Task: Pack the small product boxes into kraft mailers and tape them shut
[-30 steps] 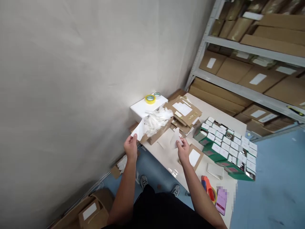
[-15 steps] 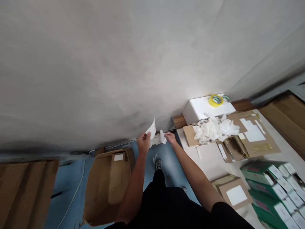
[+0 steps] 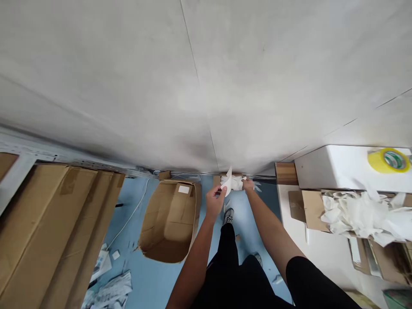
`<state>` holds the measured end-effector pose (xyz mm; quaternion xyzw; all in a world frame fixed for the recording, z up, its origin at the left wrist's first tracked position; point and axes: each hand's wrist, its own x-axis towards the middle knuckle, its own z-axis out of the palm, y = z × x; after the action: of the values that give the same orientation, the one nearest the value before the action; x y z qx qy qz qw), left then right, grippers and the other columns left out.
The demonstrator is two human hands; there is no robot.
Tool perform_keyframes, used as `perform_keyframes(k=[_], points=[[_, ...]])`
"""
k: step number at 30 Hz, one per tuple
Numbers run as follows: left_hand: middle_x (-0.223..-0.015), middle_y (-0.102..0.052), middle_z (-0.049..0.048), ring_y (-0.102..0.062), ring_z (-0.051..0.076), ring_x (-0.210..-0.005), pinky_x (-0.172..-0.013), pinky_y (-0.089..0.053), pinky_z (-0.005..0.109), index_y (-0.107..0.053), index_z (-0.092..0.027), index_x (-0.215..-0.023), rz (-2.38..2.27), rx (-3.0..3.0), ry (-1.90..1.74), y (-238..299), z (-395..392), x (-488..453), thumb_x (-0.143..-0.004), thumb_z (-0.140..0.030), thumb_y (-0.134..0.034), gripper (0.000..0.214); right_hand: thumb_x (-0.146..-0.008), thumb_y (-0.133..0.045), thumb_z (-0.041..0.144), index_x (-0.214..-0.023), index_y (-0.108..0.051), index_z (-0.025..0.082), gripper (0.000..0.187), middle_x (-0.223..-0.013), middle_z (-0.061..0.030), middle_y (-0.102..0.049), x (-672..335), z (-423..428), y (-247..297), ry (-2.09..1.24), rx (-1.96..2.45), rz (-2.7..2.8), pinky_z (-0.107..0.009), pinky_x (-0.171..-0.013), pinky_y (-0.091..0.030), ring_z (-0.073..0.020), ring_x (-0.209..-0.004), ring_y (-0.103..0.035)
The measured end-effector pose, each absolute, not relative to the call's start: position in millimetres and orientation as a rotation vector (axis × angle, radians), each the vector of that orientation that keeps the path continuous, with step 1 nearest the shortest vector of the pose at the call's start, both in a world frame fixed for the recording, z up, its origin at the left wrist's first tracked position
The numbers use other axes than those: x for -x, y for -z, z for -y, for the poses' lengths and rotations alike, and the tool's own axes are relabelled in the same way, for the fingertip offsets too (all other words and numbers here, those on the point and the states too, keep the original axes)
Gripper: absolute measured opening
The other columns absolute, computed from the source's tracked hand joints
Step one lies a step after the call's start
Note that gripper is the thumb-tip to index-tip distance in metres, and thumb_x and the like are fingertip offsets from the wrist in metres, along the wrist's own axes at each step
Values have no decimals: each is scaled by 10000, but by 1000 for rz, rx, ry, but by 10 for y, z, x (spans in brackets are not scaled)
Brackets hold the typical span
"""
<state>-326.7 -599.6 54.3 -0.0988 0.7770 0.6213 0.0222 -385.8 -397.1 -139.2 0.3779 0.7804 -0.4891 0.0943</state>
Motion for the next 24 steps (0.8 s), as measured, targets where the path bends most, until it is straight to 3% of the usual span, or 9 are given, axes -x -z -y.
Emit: perform_keyframes(k=[3,7,11,14,18,24], points=[[-747,-690,22,-622,159,-706,-665,-483,252,-762,-187,-828,-2418,309,-1901,-511,6025,3285,-893,-500,-660,336,-807,-587,244,-898,-658,127,164,-924,-128,-728,3736,3975,1320,1509,-1309,-2261,-321,-761,-481,-208,-879,-651],[-723,-679,15,-601,154,-675,-645,-480,251,-761,-187,-835,-2419,262,-1877,-521,5906,3312,-890,-490,-658,325,-775,-616,314,-1004,-676,166,279,-1004,-96,-757,3389,3933,944,1734,-1365,-2236,-296,-792,-520,-203,-899,-686],[-761,-701,25,-605,154,-682,-650,-488,253,-761,-190,-851,-2419,63,-1876,-573,5593,3285,-906,-456,-636,300,-783,-679,455,-938,-692,206,294,-937,-60,-751,2917,3810,277,2210,-1147,-2222,-308,-755,-526,-214,-858,-666],[-840,-729,47,-643,169,-757,-699,-506,267,-763,-202,-871,-2466,-208,-1872,-677,5249,3176,-923,-425,-627,267,-850,-669,510,-825,-698,211,302,-823,-33,-723,2559,3696,-332,2283,-984,-2294,-300,-758,-508,-196,-801,-639],[-905,-737,67,-676,200,-853,-811,-535,325,-775,-236,-895,-2464,-654,-1834,-879,4720,2874,-927,-369,-639,193,-891,-675,519,-875,-750,216,312,-884,-41,-745,2121,3482,-1020,2397,-892,-2367,-316,-818,-506,-201,-838,-646],[-901,-699,99,-661,257,-921,-900,-521,388,-795,-264,-894,-2477,-1140,-1689,-1134,3898,2197,-876,-326,-705,111,-810,-759,506,-811,-764,212,294,-773,-16,-727,1291,2902,-1506,2615,-1238,-2228,-309,-773,-518,-192,-778,-645]])
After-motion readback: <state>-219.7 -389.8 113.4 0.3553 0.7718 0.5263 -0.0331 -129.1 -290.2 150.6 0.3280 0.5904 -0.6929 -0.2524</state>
